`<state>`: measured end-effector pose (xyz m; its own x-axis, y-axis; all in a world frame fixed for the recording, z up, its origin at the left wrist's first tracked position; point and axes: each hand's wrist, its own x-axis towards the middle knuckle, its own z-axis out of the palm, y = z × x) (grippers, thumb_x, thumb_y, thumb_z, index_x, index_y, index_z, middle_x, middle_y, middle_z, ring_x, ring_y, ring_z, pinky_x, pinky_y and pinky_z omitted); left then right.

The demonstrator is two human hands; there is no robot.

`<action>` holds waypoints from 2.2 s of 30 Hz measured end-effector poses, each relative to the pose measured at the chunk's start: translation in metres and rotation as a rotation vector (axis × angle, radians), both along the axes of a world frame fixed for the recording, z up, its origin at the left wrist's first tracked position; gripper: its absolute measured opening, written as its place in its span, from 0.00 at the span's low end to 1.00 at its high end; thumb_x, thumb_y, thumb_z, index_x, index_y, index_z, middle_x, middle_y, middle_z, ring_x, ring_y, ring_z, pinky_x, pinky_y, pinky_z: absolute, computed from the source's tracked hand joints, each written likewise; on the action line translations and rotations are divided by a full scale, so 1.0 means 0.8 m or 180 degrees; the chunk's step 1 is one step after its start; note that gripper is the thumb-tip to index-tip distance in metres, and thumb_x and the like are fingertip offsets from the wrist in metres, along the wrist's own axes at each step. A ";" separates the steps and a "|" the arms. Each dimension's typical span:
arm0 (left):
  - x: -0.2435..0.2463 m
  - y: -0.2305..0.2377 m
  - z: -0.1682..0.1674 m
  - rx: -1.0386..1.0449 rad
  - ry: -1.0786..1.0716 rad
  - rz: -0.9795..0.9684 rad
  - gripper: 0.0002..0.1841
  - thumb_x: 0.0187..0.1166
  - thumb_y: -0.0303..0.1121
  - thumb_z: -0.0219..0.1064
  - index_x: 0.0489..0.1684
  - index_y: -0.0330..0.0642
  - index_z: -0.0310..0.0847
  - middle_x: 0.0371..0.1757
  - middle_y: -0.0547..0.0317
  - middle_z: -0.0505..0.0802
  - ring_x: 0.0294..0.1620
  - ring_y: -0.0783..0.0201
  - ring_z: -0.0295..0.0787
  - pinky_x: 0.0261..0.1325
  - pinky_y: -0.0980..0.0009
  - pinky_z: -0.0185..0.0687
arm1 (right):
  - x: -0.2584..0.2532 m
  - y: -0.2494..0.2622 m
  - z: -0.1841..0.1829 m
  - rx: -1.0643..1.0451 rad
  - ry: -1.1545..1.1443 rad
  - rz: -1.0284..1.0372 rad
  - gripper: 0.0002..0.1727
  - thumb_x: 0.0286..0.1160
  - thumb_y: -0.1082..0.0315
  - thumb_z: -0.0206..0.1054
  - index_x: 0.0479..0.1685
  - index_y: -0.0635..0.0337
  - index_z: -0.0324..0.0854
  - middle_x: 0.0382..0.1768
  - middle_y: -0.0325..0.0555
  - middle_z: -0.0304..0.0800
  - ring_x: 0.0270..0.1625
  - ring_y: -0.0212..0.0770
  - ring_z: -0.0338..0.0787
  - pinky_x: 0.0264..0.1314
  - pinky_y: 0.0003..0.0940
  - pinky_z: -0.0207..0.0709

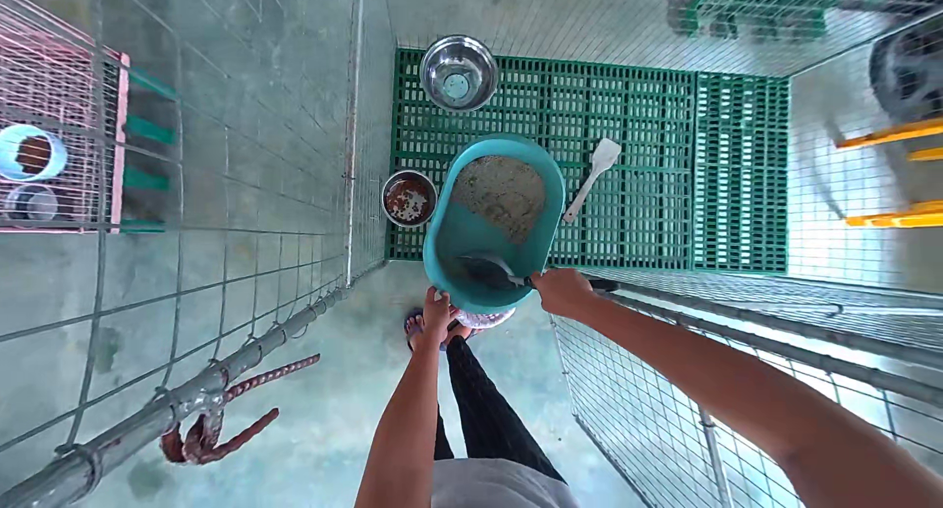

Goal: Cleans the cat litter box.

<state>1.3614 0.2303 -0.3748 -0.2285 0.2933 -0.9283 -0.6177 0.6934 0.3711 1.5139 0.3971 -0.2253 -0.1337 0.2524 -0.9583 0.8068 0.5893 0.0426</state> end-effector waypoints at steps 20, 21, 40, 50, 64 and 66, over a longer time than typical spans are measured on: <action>-0.001 -0.001 -0.005 0.0054 -0.0044 0.0133 0.26 0.93 0.28 0.53 0.89 0.41 0.53 0.62 0.31 0.84 0.46 0.52 0.90 0.49 0.59 0.89 | 0.013 -0.003 -0.015 0.0050 0.0032 -0.0233 0.27 0.84 0.68 0.59 0.81 0.66 0.69 0.68 0.75 0.83 0.71 0.75 0.82 0.68 0.73 0.74; 0.000 -0.003 -0.005 0.0046 -0.0046 0.0124 0.26 0.93 0.28 0.53 0.89 0.41 0.53 0.63 0.30 0.84 0.46 0.51 0.90 0.49 0.59 0.89 | 0.014 -0.007 -0.017 0.0049 0.0051 -0.0281 0.27 0.84 0.68 0.59 0.81 0.66 0.69 0.68 0.75 0.83 0.71 0.75 0.82 0.68 0.73 0.74; 0.005 -0.002 -0.003 0.0013 -0.0019 0.0121 0.24 0.93 0.28 0.53 0.87 0.39 0.56 0.60 0.32 0.84 0.43 0.54 0.90 0.46 0.62 0.89 | -0.039 -0.056 -0.045 0.0042 0.0357 -0.1739 0.23 0.87 0.62 0.58 0.76 0.65 0.75 0.71 0.67 0.83 0.75 0.64 0.83 0.73 0.65 0.75; 0.006 0.000 -0.003 0.0012 0.0092 -0.0027 0.23 0.94 0.30 0.51 0.86 0.39 0.55 0.64 0.31 0.82 0.44 0.53 0.90 0.47 0.61 0.89 | -0.053 -0.079 -0.053 0.0100 0.0696 -0.2728 0.21 0.86 0.63 0.60 0.69 0.68 0.79 0.67 0.67 0.84 0.71 0.62 0.85 0.71 0.62 0.77; 0.012 0.004 0.006 -0.0113 0.0141 -0.0207 0.24 0.95 0.31 0.50 0.88 0.42 0.51 0.67 0.30 0.79 0.45 0.52 0.89 0.47 0.61 0.88 | -0.055 -0.075 -0.055 0.0234 0.0711 -0.2330 0.29 0.87 0.63 0.58 0.86 0.62 0.63 0.73 0.66 0.81 0.74 0.64 0.84 0.72 0.61 0.78; 0.017 0.000 0.006 -0.0103 0.0089 -0.0177 0.25 0.95 0.31 0.51 0.88 0.41 0.51 0.67 0.30 0.79 0.45 0.52 0.89 0.47 0.61 0.88 | -0.049 -0.069 -0.041 0.0165 0.0656 -0.1847 0.30 0.85 0.66 0.59 0.86 0.64 0.63 0.74 0.68 0.80 0.75 0.66 0.83 0.71 0.64 0.77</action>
<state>1.3746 0.2306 -0.3702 -0.2388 0.2761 -0.9310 -0.5676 0.7382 0.3645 1.4746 0.3420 -0.2578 -0.1417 0.3851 -0.9119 0.9899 0.0532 -0.1314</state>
